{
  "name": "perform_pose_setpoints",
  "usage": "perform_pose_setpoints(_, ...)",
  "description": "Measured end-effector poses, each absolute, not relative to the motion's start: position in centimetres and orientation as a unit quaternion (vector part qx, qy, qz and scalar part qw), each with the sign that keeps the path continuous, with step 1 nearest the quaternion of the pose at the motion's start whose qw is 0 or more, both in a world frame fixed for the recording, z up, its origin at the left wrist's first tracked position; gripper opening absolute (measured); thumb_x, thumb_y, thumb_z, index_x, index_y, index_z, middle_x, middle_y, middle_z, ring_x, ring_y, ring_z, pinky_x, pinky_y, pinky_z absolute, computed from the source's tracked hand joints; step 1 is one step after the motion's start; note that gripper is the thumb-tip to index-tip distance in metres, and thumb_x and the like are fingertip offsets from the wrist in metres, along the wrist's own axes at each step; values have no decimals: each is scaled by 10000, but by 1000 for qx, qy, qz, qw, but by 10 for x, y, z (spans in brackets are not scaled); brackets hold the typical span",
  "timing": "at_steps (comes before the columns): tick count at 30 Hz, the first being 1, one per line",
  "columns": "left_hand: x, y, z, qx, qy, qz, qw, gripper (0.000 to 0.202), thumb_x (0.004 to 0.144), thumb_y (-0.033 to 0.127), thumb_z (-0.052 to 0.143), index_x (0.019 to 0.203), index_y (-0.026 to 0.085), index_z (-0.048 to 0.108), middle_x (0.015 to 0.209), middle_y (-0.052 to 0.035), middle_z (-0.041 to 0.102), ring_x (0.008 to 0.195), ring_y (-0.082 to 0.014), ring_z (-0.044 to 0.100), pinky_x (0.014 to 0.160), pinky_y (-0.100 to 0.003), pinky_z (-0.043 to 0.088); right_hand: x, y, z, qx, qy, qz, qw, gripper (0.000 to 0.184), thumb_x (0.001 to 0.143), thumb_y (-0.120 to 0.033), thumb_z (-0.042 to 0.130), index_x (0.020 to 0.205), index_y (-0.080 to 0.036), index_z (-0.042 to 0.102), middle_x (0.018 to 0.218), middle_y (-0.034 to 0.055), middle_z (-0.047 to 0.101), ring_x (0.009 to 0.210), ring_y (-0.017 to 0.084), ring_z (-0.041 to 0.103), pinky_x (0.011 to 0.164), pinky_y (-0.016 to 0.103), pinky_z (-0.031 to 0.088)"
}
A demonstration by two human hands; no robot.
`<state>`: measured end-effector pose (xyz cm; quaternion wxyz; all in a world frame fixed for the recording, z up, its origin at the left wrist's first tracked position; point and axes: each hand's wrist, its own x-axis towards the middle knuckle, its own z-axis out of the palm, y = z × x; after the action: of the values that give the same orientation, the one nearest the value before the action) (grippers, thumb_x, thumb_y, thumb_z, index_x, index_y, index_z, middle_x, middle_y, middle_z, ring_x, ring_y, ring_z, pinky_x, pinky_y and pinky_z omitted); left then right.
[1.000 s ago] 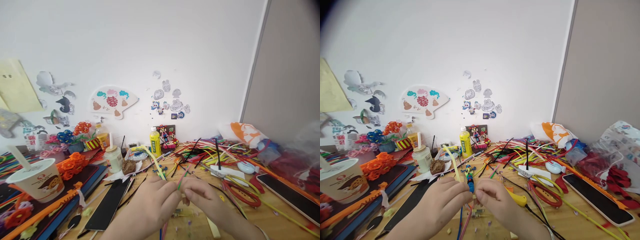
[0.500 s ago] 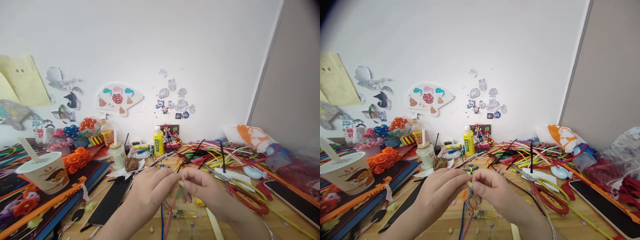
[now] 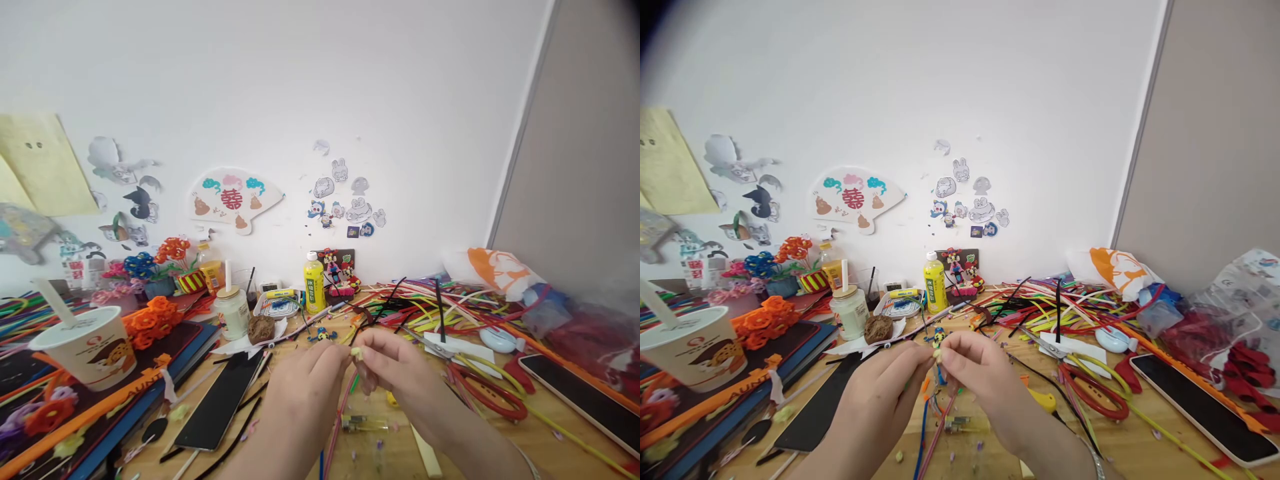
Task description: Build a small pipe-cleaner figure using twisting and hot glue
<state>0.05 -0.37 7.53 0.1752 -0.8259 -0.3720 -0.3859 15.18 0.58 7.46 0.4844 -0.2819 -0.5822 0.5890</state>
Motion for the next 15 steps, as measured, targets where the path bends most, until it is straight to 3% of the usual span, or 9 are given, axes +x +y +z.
perform_pose_setpoints(8,2,-5,74,-817,-384,-373,214,199,839,143,384,693,187,511,538,7,561,456,-131,508,447,-220,350,152,6,75,-332,-655,454,505,271,769,-431,552,855,-175,574,748,14,559,686,129,516,600,232,413)
perform_pose_setpoints(11,4,-4,71,-815,-388,-357,241,229,845,156,377,652,193,495,506,13,543,426,-134,487,427,-229,314,152,5,76,-364,-681,377,511,218,789,-382,524,764,-182,608,741,24,590,697,148,536,602,244,426)
perform_pose_setpoints(15,5,-4,69,-805,-403,-343,267,248,841,153,384,615,202,472,480,18,516,404,-136,454,419,-242,266,152,7,75,-395,-667,387,499,177,752,-335,556,721,-180,637,695,23,620,669,158,558,618,260,446)
